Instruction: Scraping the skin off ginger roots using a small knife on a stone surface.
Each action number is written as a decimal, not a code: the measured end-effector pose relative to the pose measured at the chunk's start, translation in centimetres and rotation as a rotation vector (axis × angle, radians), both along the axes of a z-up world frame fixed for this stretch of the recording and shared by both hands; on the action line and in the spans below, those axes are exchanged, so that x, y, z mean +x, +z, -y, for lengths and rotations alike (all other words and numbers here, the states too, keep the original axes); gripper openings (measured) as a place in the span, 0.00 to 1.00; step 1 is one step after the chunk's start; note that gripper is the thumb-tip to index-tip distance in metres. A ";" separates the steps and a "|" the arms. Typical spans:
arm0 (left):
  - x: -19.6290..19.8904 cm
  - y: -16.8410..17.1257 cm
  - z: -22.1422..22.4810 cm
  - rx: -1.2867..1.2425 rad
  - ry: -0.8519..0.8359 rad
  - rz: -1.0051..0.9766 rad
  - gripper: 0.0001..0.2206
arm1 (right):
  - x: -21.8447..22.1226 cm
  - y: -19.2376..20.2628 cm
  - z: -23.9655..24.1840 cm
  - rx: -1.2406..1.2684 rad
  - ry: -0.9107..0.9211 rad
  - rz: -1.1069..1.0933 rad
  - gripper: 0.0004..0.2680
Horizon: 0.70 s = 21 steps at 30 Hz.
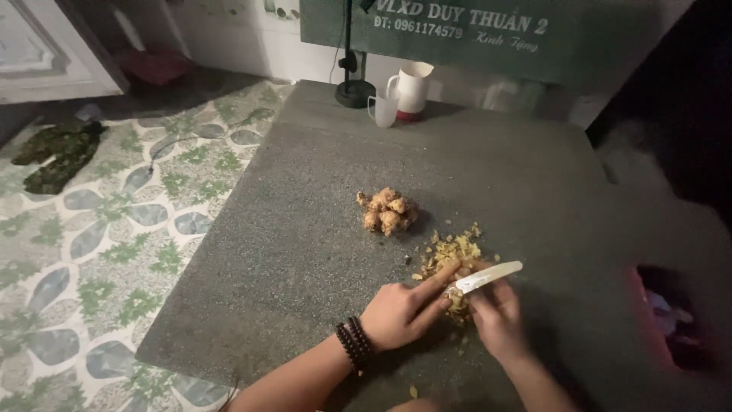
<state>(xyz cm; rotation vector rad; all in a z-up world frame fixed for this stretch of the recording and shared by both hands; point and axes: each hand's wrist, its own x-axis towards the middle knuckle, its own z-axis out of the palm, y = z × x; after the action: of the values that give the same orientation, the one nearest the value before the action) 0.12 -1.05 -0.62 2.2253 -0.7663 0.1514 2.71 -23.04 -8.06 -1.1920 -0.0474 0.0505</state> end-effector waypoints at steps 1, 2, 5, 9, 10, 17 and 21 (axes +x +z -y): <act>0.1 0.0 0.1 0.009 0.003 -0.003 0.26 | 0.4 -0.9 0.4 0.009 0.003 -0.003 0.20; 0.1 -0.1 0.2 -0.019 -0.007 -0.019 0.26 | 0.8 -1.9 0.7 0.007 0.022 0.093 0.21; -0.1 0.4 0.1 -0.153 0.013 -0.045 0.23 | -0.1 -0.3 -0.6 -0.145 -0.009 0.235 0.17; -0.6 1.6 -0.3 -0.267 0.038 -0.106 0.22 | -0.3 0.3 -0.9 -0.266 -0.070 0.191 0.18; -0.3 1.6 -0.6 -0.266 0.038 -0.097 0.22 | 0.0 -0.6 -0.6 -0.264 -0.070 0.199 0.18; 3.2 1.9 0.2 -0.085 -0.194 -0.103 0.26 | 2.0 -3.4 1.9 0.179 0.005 0.201 0.16; 3.1 0.8 1.4 -0.085 -0.123 0.103 0.26 | 1.9 0.3 1.1 0.351 0.094 0.182 0.19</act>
<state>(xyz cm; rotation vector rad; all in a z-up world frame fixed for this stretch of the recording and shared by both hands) 3.21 -2.50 0.21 2.0965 -0.9334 0.2351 4.57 -24.17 -7.79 -0.8405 -0.2623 0.0146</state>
